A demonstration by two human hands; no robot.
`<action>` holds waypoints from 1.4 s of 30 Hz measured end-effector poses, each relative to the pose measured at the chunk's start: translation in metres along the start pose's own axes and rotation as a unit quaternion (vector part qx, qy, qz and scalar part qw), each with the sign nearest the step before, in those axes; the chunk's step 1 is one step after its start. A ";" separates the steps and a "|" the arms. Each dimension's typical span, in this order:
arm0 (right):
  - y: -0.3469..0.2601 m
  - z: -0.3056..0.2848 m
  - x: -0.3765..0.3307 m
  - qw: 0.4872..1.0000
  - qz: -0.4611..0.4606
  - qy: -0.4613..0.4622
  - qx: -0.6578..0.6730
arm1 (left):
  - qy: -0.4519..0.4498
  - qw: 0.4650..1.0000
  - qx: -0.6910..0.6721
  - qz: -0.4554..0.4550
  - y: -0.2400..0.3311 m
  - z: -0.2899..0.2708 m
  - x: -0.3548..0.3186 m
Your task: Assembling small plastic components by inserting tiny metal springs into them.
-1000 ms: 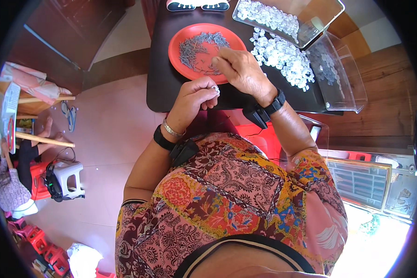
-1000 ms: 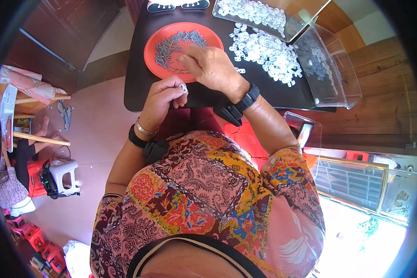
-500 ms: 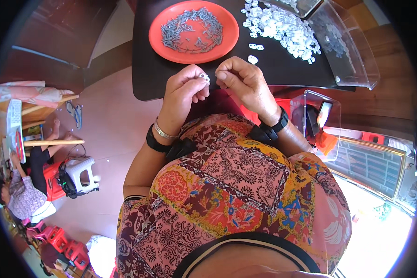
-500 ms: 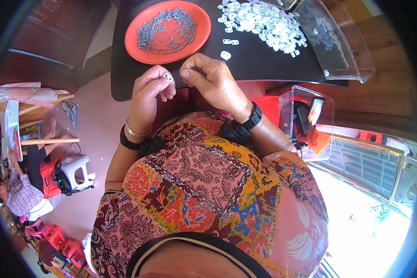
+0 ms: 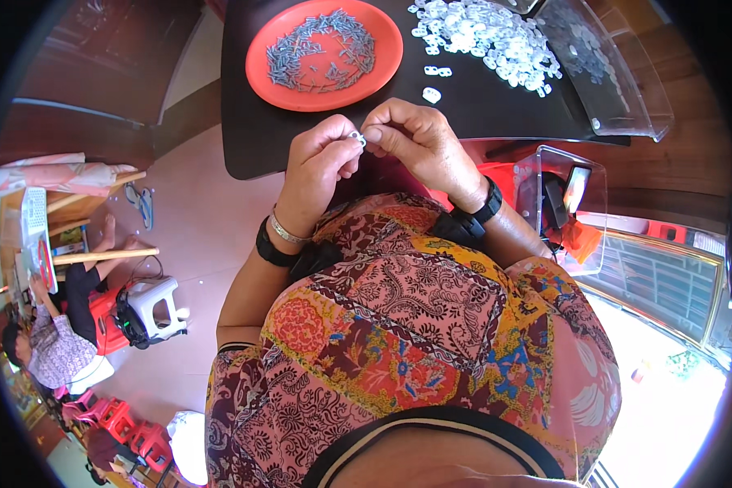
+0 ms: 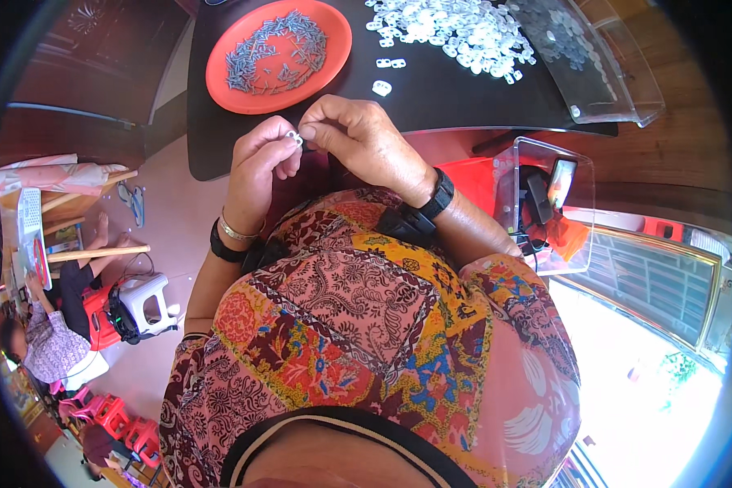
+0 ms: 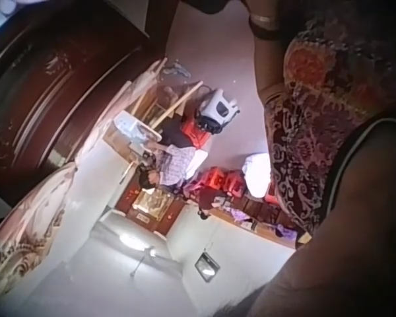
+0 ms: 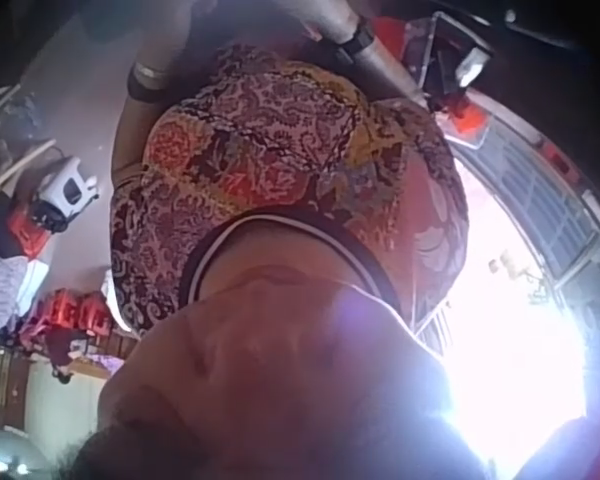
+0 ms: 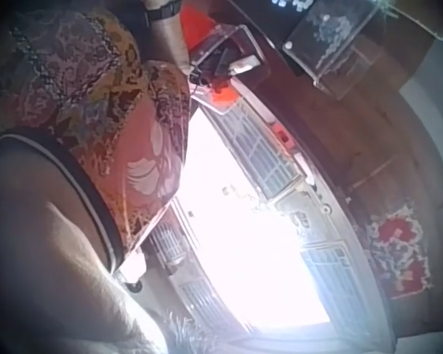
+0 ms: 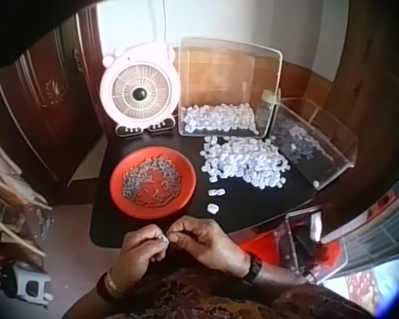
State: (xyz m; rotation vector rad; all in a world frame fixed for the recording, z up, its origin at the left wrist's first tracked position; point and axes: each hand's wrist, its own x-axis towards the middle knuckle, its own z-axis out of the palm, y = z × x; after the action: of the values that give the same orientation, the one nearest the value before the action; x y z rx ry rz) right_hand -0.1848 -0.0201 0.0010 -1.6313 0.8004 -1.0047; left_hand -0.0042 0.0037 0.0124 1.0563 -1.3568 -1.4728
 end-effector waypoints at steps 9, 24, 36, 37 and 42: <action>-0.006 -0.002 -0.001 0.999 0.035 0.016 0.032 | -0.004 1.000 0.014 -0.003 0.001 0.001 0.001; -0.013 0.000 0.000 0.989 -0.014 0.013 -0.145 | 0.000 0.991 0.113 0.073 -0.011 0.001 0.001; -0.015 -0.027 -0.003 0.923 -0.117 0.144 -0.337 | -0.012 1.000 -0.018 0.009 -0.005 -0.005 0.003; -0.012 -0.034 -0.001 0.901 -0.101 0.158 -0.392 | -0.011 1.000 -0.019 0.010 -0.005 -0.005 0.002; -0.003 -0.053 -0.004 0.851 -0.052 0.169 -0.494 | -0.011 1.000 -0.020 0.012 -0.005 -0.002 0.004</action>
State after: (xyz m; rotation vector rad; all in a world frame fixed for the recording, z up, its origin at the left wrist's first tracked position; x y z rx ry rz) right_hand -0.2342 -0.0376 0.0106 -2.3994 1.6724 -1.0306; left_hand -0.0033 -0.0005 0.0074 0.9974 -1.3454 -1.4922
